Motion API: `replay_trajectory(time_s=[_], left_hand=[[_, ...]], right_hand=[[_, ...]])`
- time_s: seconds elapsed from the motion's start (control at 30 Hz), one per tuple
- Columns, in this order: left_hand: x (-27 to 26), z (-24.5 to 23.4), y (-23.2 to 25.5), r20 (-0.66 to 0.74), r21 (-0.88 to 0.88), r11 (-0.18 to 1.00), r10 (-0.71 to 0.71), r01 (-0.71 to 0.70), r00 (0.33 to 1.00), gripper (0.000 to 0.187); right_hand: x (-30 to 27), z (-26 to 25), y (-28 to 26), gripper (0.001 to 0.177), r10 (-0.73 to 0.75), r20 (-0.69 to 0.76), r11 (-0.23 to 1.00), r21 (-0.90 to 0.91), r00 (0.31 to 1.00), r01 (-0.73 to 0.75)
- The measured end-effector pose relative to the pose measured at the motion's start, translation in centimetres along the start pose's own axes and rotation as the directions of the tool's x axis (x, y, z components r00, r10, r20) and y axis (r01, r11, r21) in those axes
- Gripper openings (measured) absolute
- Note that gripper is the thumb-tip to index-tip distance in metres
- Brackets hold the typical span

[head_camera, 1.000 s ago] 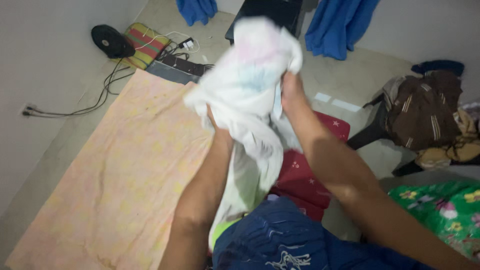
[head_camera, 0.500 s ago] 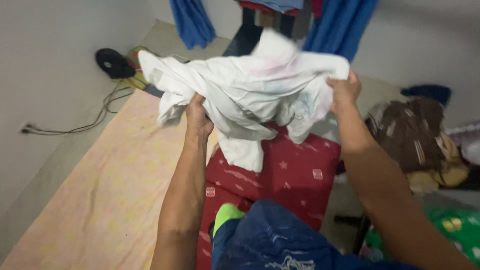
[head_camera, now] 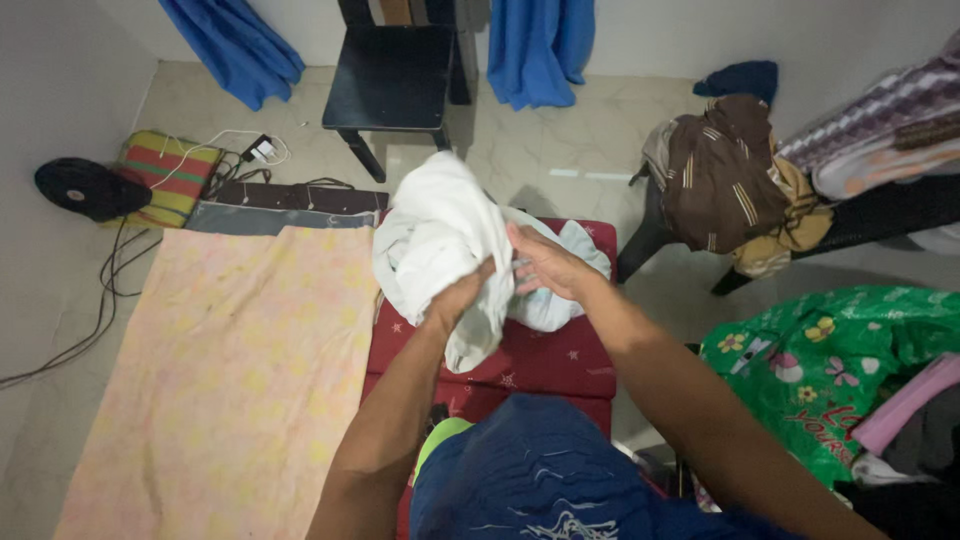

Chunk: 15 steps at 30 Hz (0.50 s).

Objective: The person unfolds a white patterned sheet and spreads it over a red mat on the floor. They smooth the sheet, fold it into a compact rectangle, and then place two cylindrical pillows on top of the folded sheet.

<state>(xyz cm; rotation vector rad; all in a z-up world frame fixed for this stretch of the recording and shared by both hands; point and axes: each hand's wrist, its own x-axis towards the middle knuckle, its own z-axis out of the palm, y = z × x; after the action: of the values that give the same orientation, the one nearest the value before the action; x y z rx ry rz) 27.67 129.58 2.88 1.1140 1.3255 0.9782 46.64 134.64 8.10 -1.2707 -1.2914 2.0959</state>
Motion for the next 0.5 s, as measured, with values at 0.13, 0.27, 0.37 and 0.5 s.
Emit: replay_trajectory(time_s=[0.13, 0.27, 0.37, 0.5], left_hand=[[-1.6, 0.7, 0.5, 0.119, 0.382, 0.899, 0.183, -0.215, 0.976, 0.063], [-1.6, -1.4, 0.2, 0.204, -0.046, 0.986, -0.148, 0.16, 0.968, 0.066], [0.4, -2.5, -2.7, -0.088, -0.378, 0.922, -0.13, 0.088, 0.988, 0.067], [0.5, -12.3, -5.9, -0.403, -0.451, 0.821, 0.164, -0.351, 0.9, 0.054]], right_hand=[[0.2, 1.6, 0.5, 0.096, -0.385, 0.081, 0.892, -0.224, 0.92, 0.393], [1.7, 2.2, 1.3, 0.07, -0.365, -0.184, 0.93, -0.029, 0.913, 0.366], [2.5, 1.7, 2.6, 0.054, -0.284, -0.384, 0.938, 0.08, 0.878, 0.338], [3.1, -4.5, 1.3, 0.032, -0.206, -0.575, 0.858, 0.283, 0.792, 0.429]])
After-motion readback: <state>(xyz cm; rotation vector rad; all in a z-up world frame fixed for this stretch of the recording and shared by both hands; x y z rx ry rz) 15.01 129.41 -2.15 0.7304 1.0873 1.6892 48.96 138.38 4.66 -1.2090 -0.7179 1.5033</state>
